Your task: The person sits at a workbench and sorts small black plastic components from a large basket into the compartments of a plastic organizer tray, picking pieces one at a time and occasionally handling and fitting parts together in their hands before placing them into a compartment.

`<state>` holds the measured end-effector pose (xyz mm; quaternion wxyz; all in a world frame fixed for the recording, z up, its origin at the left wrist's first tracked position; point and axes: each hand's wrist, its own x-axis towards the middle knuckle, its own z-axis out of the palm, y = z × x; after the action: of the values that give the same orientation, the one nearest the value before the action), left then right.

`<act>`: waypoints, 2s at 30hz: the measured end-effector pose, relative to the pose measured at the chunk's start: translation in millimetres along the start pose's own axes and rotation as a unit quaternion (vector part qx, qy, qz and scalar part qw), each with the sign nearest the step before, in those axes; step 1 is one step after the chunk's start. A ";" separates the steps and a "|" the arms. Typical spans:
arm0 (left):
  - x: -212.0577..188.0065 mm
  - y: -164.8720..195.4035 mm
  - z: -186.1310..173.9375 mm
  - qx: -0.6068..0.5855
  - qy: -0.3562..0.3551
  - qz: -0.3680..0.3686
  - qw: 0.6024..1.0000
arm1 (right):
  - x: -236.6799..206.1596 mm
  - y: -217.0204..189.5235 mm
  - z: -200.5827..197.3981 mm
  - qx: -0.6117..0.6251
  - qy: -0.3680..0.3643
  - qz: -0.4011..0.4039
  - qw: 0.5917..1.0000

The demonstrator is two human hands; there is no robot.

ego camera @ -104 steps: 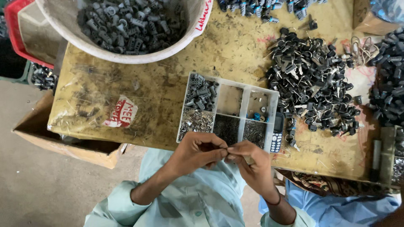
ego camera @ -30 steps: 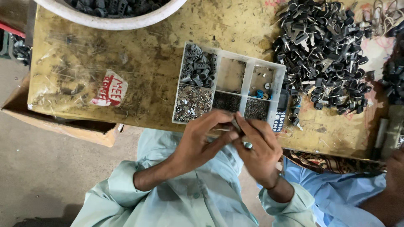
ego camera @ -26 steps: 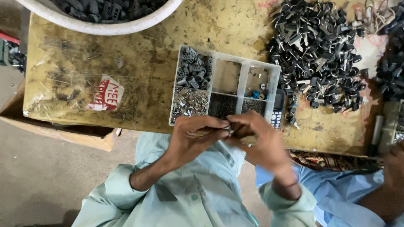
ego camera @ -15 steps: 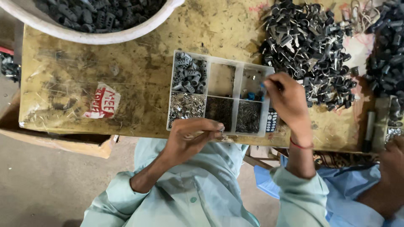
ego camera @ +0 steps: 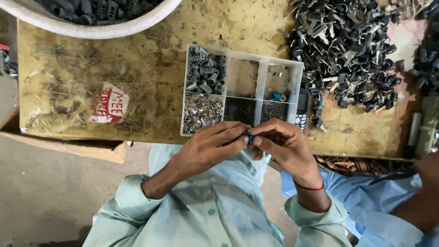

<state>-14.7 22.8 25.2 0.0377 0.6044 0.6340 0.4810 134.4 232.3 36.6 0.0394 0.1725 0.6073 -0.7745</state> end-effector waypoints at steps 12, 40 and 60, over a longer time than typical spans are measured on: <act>-15.8 -6.5 14.0 0.011 -0.058 0.011 0.998 | 3.6 14.9 -2.1 0.062 -0.075 0.046 0.994; 10.4 19.1 33.3 -0.119 0.122 -0.080 0.982 | -18.8 31.9 30.5 -0.187 0.374 -0.251 0.873; -8.2 19.7 -13.7 -0.297 0.056 -0.306 0.903 | 36.7 -85.0 4.1 -0.508 0.254 -0.310 0.763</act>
<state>-6.7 4.6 41.0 0.3253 0.3135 0.6167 0.6446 76.2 255.8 104.7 -0.2768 0.1204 0.9198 -0.2506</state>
